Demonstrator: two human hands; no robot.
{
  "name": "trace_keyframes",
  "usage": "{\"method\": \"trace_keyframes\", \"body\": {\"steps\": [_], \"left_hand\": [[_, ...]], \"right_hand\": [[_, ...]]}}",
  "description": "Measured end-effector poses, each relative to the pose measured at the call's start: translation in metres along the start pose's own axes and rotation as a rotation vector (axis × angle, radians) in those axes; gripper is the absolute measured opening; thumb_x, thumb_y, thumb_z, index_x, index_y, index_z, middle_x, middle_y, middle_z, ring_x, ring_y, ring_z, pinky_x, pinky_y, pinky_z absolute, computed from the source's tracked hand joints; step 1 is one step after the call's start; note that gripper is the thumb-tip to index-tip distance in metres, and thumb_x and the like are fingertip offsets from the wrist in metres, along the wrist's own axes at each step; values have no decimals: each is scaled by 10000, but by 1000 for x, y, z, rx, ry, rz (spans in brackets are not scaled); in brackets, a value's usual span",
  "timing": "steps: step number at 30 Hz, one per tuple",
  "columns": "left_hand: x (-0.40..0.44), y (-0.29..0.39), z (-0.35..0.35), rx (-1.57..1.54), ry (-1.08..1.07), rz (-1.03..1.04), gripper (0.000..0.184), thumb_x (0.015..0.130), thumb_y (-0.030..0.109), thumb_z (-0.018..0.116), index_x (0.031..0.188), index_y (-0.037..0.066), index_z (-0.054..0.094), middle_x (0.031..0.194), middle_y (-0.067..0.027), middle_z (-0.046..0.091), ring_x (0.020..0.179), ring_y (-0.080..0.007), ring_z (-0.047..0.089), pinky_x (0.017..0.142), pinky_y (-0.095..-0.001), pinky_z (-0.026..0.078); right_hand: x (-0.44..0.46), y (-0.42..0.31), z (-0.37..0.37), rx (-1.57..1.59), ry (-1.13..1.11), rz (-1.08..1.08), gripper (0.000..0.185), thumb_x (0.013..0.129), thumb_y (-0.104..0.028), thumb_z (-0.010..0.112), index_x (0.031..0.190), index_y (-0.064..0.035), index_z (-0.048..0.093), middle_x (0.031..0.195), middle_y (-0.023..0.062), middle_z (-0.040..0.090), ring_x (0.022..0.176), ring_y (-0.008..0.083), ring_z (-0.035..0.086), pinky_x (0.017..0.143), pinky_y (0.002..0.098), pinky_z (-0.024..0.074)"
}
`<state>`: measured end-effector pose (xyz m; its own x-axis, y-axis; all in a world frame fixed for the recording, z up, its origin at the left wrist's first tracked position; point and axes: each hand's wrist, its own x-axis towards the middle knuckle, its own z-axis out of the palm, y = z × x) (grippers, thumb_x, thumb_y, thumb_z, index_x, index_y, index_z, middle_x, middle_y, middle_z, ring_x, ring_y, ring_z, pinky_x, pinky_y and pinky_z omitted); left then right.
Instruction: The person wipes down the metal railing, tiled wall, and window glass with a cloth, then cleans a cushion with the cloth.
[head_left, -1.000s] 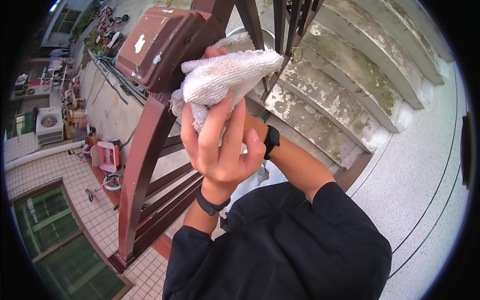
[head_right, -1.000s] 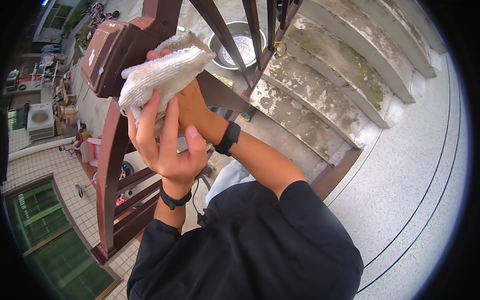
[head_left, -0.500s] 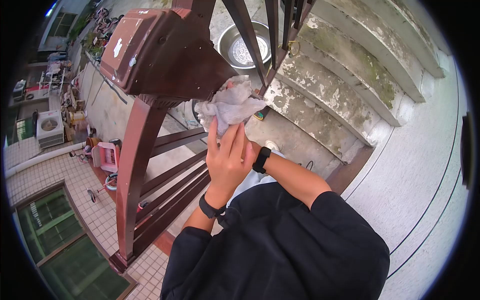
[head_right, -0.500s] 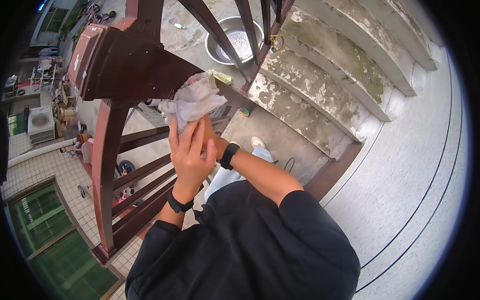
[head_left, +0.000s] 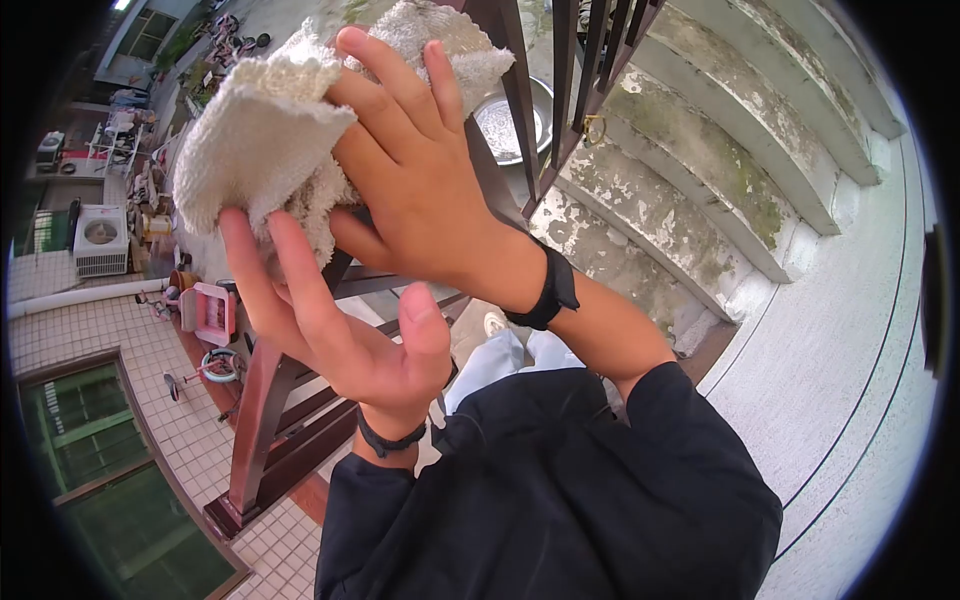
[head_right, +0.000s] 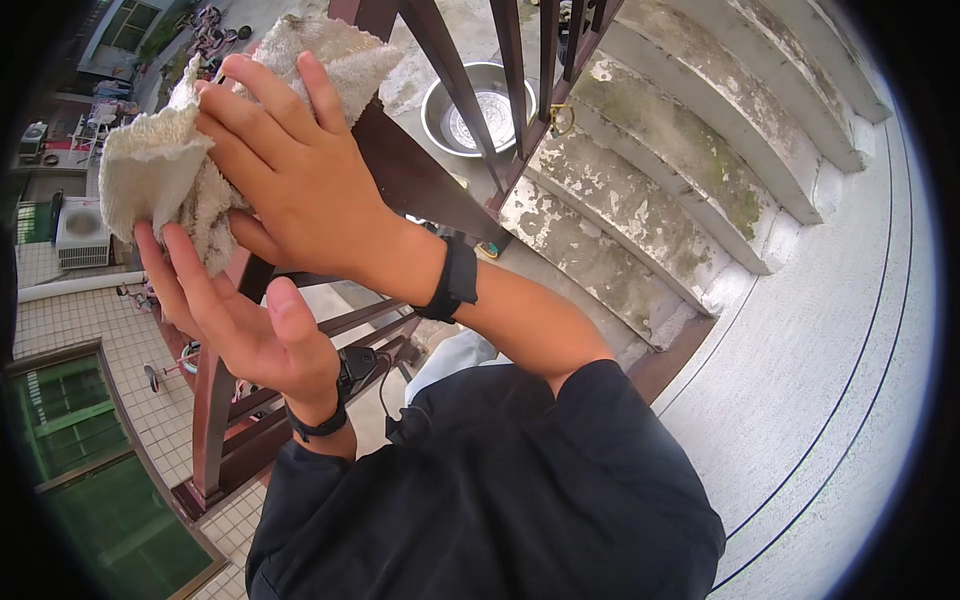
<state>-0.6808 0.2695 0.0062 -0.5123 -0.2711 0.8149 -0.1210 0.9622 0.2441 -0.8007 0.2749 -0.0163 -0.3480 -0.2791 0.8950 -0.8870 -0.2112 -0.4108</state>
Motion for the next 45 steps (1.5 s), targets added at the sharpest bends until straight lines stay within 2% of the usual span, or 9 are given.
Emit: {"method": "trace_keyframes", "body": {"steps": [4, 7, 16, 20, 24, 25, 34, 40, 45], "left_hand": [[22, -7, 1, -125, 47, -184, 627, 972, 267, 509, 1488, -46, 336, 1555, -215, 230, 1400, -339, 344, 1089, -440, 383], [30, -19, 9, -152, 87, -215, 661, 941, 290, 582, 1474, -39, 370, 1524, -265, 273, 1386, -392, 346, 1107, -465, 328], [43, -39, 16, -61, 77, -296, 627, 912, 255, 657, 1415, -54, 444, 1399, -270, 403, 1263, -402, 469, 1060, -424, 382], [35, -29, 7, -81, 36, -373, 589, 888, 182, 645, 1396, -57, 466, 1360, -258, 438, 1239, -387, 488, 1050, -419, 393], [12, -13, -1, -177, 1, -481, 595, 853, 101, 634, 1399, -57, 457, 1314, -238, 452, 1180, -354, 523, 975, -396, 460], [2, -9, -1, -205, -12, -511, 604, 847, 89, 637, 1401, -61, 449, 1313, -238, 449, 1172, -345, 526, 952, -389, 476], [-36, -2, 1, -291, 22, -371, 597, 800, 25, 628, 1365, -88, 474, 1344, -258, 422, 1166, -336, 518, 874, -353, 518], [-39, 4, -2, -366, 56, -166, 459, 761, 1, 671, 1216, -41, 628, 1304, -241, 506, 1129, -354, 598, 917, -404, 552], [-39, 9, 3, -477, 26, -178, 507, 736, 10, 692, 1235, -23, 614, 1356, -247, 487, 1204, -388, 558, 966, -421, 524]], "right_hand": [[42, 13, -7, -124, -89, -162, 413, 666, -293, 747, 1016, -78, 709, 1130, 31, 678, 1156, 220, 590, 1033, 462, 407], [83, 15, -23, -133, -614, -44, 424, 762, -362, 650, 1080, -84, 674, 1162, 208, 659, 1092, 315, 625, 922, 388, 481], [134, 66, 7, 70, -1138, -95, 420, 866, -395, 514, 1015, -45, 691, 1016, 243, 684, 956, 424, 639, 848, 437, 499], [127, 18, -27, -62, -1024, 79, 376, 852, -338, 514, 947, -30, 708, 1021, 234, 687, 976, 399, 646, 866, 480, 509], [91, 16, -21, 29, -679, -311, 281, 800, -256, 611, 907, -17, 712, 1084, 184, 697, 990, 347, 667, 1000, 445, 454], [77, 6, -25, -204, -732, -299, 313, 676, -286, 741, 925, -98, 747, 1085, 23, 700, 1122, 205, 613, 1017, 415, 425], [43, 5, -44, -15, -533, -353, 403, 668, -132, 760, 1069, -122, 719, 1283, -6, 641, 1281, 222, 543, 1097, 448, 409], [21, 3, -74, 345, -474, -95, 470, 696, 13, 747, 1159, -40, 690, 1218, 132, 663, 1120, 309, 653, 895, 368, 564], [8, 4, -75, 340, -266, -119, 523, 714, -2, 820, 1202, -34, 636, 1355, 232, 508, 1202, 379, 587, 970, 425, 533]]}}
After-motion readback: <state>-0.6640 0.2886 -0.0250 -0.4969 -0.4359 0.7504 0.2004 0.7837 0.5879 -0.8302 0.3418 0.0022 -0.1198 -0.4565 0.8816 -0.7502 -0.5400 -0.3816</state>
